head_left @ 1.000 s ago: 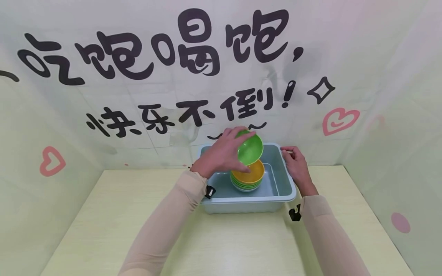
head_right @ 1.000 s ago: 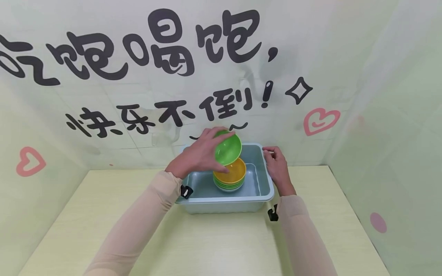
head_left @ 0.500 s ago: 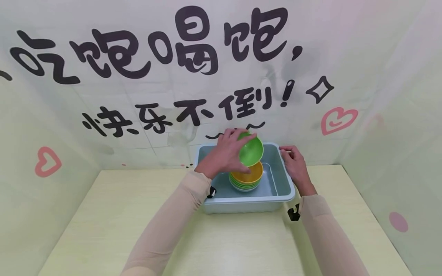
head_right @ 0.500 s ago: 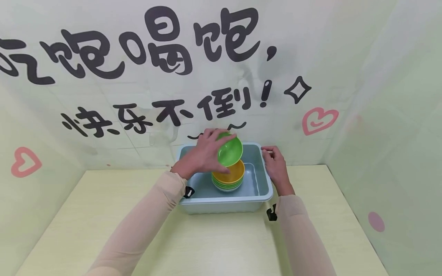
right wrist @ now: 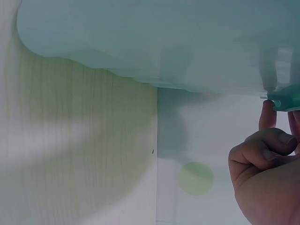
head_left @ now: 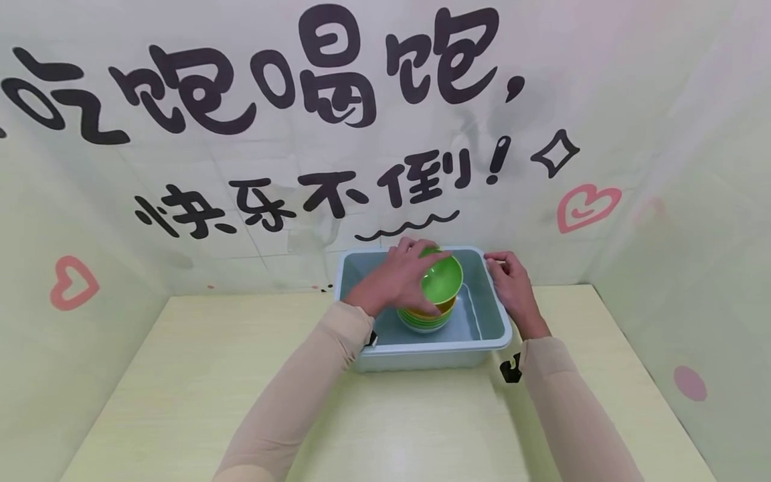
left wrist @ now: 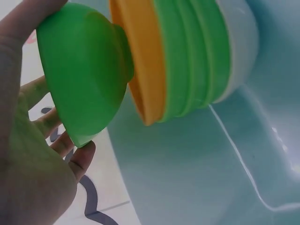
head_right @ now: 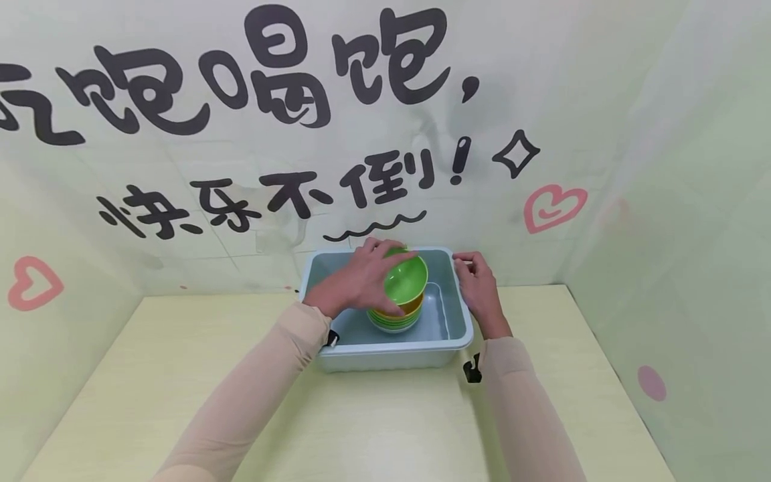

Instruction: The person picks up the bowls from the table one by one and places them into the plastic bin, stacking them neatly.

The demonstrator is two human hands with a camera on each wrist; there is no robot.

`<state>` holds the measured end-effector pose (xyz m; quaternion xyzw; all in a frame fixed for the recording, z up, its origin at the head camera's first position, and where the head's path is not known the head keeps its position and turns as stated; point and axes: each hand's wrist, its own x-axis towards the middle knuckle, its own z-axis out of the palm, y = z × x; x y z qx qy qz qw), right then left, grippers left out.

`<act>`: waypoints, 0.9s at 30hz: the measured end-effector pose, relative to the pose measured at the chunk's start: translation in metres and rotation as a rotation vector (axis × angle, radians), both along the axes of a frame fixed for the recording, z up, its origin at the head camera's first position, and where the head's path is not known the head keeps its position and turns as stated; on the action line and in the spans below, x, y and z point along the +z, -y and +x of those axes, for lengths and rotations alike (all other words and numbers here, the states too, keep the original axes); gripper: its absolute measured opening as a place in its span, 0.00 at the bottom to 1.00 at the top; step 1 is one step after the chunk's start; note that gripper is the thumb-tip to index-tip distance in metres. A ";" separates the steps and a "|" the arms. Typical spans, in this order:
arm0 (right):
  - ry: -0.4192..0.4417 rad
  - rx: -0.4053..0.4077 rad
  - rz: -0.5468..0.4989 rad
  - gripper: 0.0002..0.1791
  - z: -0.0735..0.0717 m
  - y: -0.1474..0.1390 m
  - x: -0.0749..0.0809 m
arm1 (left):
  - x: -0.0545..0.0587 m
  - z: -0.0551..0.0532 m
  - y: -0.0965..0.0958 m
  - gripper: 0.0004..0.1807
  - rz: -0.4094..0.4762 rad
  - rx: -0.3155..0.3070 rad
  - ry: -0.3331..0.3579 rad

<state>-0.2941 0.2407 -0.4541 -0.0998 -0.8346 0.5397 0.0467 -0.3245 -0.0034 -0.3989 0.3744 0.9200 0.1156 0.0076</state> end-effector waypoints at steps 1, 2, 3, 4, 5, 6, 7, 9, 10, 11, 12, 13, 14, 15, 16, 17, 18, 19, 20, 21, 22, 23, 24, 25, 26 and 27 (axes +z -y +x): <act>0.000 0.003 0.002 0.25 0.000 0.000 0.000 | -0.001 0.001 0.000 0.62 -0.006 -0.006 0.006; 0.002 0.004 0.002 0.25 0.000 0.001 0.000 | -0.002 0.001 0.000 0.62 -0.015 -0.011 0.010; 0.006 0.004 -0.001 0.24 0.000 0.001 0.001 | -0.003 0.002 0.001 0.62 -0.022 -0.015 0.015; 0.005 0.004 -0.002 0.24 0.000 0.001 0.001 | -0.003 0.002 0.001 0.62 -0.026 -0.018 0.022; 0.007 0.005 0.000 0.24 0.000 0.001 0.001 | -0.004 0.002 0.001 0.62 -0.029 -0.020 0.028; 0.008 0.005 -0.001 0.24 0.000 0.002 0.001 | -0.005 0.002 0.002 0.62 -0.033 -0.019 0.031; 0.006 0.005 0.000 0.25 0.000 0.002 0.001 | -0.005 0.002 0.002 0.62 -0.035 -0.017 0.035; 0.008 0.002 -0.006 0.24 -0.001 0.002 0.002 | -0.007 0.002 0.002 0.61 -0.042 -0.016 0.046; 0.007 0.002 -0.008 0.24 0.000 0.002 0.002 | -0.008 0.002 0.003 0.61 -0.049 -0.015 0.051; 0.007 0.001 -0.007 0.24 0.000 0.002 0.001 | -0.008 0.002 0.003 0.61 -0.058 -0.016 0.053; 0.007 -0.001 -0.007 0.24 0.000 0.001 0.001 | -0.009 0.002 0.003 0.61 -0.067 -0.016 0.054; 0.005 -0.002 -0.005 0.24 0.000 0.001 0.001 | -0.010 0.002 0.003 0.61 -0.070 -0.018 0.058; 0.005 -0.003 -0.006 0.24 0.000 0.001 0.001 | -0.011 0.002 0.003 0.61 -0.074 -0.017 0.059; 0.002 0.000 -0.004 0.24 0.000 0.001 0.001 | -0.012 0.002 0.003 0.61 -0.079 -0.016 0.059; -0.001 0.002 -0.004 0.25 0.000 0.001 0.000 | -0.013 0.001 0.003 0.61 -0.081 -0.014 0.058; -0.001 0.005 -0.004 0.25 0.000 0.001 0.000 | -0.014 0.001 0.003 0.61 -0.082 -0.013 0.058; -0.001 0.006 -0.005 0.25 0.000 0.001 0.000 | -0.015 0.001 0.003 0.61 -0.087 -0.011 0.056; -0.002 0.007 -0.008 0.25 0.000 0.001 0.000 | -0.015 0.001 0.003 0.61 -0.091 -0.011 0.057; -0.003 0.007 -0.009 0.25 0.000 0.001 0.000 | -0.016 0.000 0.003 0.61 -0.097 -0.010 0.056; -0.002 0.007 -0.011 0.25 0.000 0.000 0.000 | -0.017 0.000 0.003 0.61 -0.102 -0.010 0.056; -0.003 0.004 -0.010 0.26 0.000 0.000 0.000 | -0.017 -0.001 0.003 0.61 -0.104 -0.012 0.056; -0.003 0.002 -0.011 0.25 0.000 0.000 -0.001 | -0.018 -0.001 0.002 0.61 -0.105 -0.014 0.057; -0.005 -0.001 -0.010 0.25 0.000 0.000 -0.001 | -0.018 -0.002 0.002 0.61 -0.108 -0.015 0.057; -0.005 -0.003 -0.010 0.25 0.000 -0.001 -0.001 | -0.019 -0.002 0.002 0.61 -0.107 -0.016 0.058; -0.005 -0.004 -0.011 0.25 0.000 -0.001 -0.001 | -0.019 -0.002 0.001 0.61 -0.107 -0.017 0.057; -0.004 -0.004 -0.012 0.26 0.000 -0.001 -0.001 | -0.019 -0.003 0.001 0.61 -0.108 -0.018 0.057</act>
